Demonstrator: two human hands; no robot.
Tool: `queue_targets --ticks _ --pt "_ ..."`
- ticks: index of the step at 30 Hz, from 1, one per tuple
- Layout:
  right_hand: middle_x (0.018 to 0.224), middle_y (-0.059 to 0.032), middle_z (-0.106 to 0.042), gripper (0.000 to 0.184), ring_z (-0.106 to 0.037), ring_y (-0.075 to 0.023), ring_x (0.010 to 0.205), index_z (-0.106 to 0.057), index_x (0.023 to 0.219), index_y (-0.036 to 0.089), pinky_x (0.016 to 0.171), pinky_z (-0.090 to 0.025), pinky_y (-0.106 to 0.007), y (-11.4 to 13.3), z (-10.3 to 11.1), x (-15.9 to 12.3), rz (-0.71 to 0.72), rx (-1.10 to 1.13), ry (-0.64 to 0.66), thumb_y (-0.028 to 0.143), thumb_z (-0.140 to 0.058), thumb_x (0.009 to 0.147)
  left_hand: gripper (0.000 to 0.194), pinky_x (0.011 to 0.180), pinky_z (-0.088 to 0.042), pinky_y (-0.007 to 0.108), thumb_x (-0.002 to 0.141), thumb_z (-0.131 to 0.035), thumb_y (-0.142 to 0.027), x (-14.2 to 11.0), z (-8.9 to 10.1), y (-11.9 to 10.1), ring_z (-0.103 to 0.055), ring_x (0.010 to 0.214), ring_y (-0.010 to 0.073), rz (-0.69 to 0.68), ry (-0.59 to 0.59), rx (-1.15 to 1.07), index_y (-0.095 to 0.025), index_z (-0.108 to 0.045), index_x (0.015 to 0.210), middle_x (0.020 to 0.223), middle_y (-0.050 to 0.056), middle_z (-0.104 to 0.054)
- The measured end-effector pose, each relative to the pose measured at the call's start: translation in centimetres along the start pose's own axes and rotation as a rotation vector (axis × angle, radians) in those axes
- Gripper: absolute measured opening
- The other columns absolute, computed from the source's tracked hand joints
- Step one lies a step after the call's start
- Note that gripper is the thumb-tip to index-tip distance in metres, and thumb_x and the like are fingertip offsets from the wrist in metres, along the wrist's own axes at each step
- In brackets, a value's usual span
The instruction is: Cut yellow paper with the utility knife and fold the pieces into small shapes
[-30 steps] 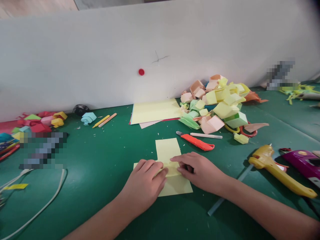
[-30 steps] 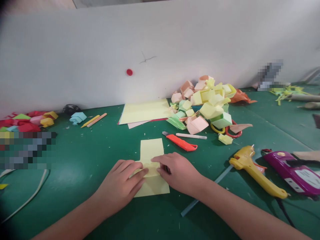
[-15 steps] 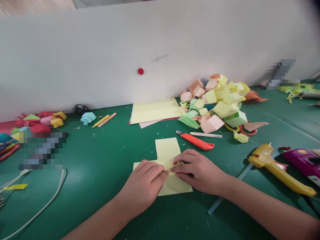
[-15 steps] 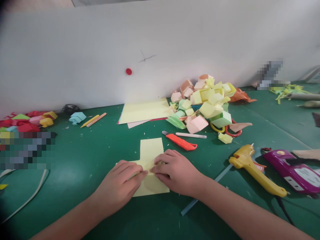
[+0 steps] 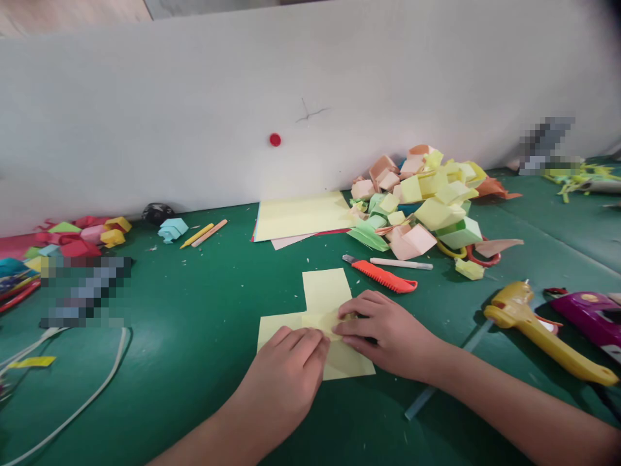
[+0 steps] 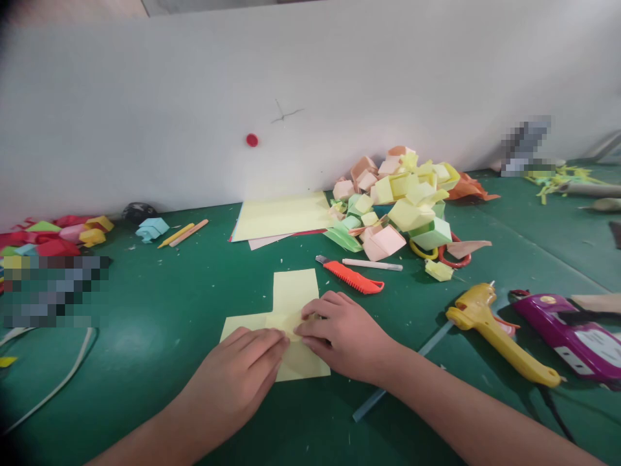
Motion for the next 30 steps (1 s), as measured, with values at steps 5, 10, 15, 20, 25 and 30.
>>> queue_targets --ticks 5,10,15,20,25,30 --pt "0.113 -0.0074 -0.069 0.019 -0.06 -0.0227 0.097 -0.075 0.109 0.027 0.087 -0.049 -0.042 0.0 -0.1 0.0 0.003 -0.015 -0.006 0.025 -0.06 0.097 0.031 0.077 -0.056 0.04 0.095 -0.041 -0.004 0.0 0.0 0.4 -0.067 0.09 0.0247 0.004 -0.029 -0.018 -0.008 -0.068 0.111 0.102 0.013 -0.071" --pt "0.114 -0.0083 -0.069 0.02 -0.059 -0.0235 0.098 -0.074 0.109 0.026 0.087 -0.05 -0.042 0.0 -0.1 0.0 0.001 -0.01 0.003 0.025 -0.058 0.097 0.031 0.077 -0.056 0.04 0.095 -0.041 -0.003 0.0 -0.3 0.5 -0.068 0.091 0.025 -0.012 -0.035 -0.01 -0.007 -0.068 0.111 0.104 0.013 -0.072" --pt "0.114 -0.0077 -0.069 0.02 -0.059 -0.0229 0.098 -0.074 0.109 0.026 0.087 -0.05 -0.042 -0.1 0.0 0.1 -0.003 -0.005 0.007 0.026 -0.058 0.098 0.032 0.078 -0.056 0.039 0.095 -0.04 -0.003 -0.2 -0.4 0.7 -0.067 0.091 0.0241 -0.001 -0.023 -0.027 -0.008 -0.067 0.111 0.104 0.011 -0.072" --pt "0.114 -0.0075 -0.069 0.019 -0.06 -0.0222 0.098 -0.074 0.109 0.027 0.087 -0.05 -0.041 0.0 -0.1 0.1 0.001 -0.021 0.011 0.025 -0.06 0.097 0.031 0.077 -0.055 0.038 0.097 -0.041 -0.006 -0.2 -0.5 1.0 -0.067 0.09 0.0227 -0.01 -0.046 -0.031 -0.012 -0.068 0.111 0.104 0.01 -0.073" --pt "0.114 -0.0073 -0.068 0.02 -0.059 -0.0228 0.098 -0.074 0.11 0.027 0.087 -0.05 -0.041 0.0 0.0 0.1 -0.007 -0.007 0.013 0.025 -0.059 0.097 0.027 0.077 -0.054 0.037 0.097 -0.044 -0.007 0.1 -0.7 1.5 -0.066 0.087 0.0213 -0.003 -0.056 -0.092 -0.013 -0.068 0.108 0.099 0.008 -0.072" --pt "0.114 -0.0074 -0.068 0.02 -0.058 -0.0234 0.098 -0.073 0.11 0.027 0.087 -0.049 -0.042 0.0 -0.1 0.1 -0.018 0.009 0.016 0.023 -0.058 0.097 0.024 0.078 -0.053 0.036 0.099 -0.044 -0.012 0.2 -1.1 2.3 -0.064 0.087 0.0203 0.023 -0.057 -0.164 -0.016 -0.067 0.103 0.098 0.005 -0.072"
Point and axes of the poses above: each hand's wrist, its own x-axis towards the middle knuckle, its own z-axis out of the back of the hand, y = z × x, the point moved 5 cm from there along x, towards the middle knuckle
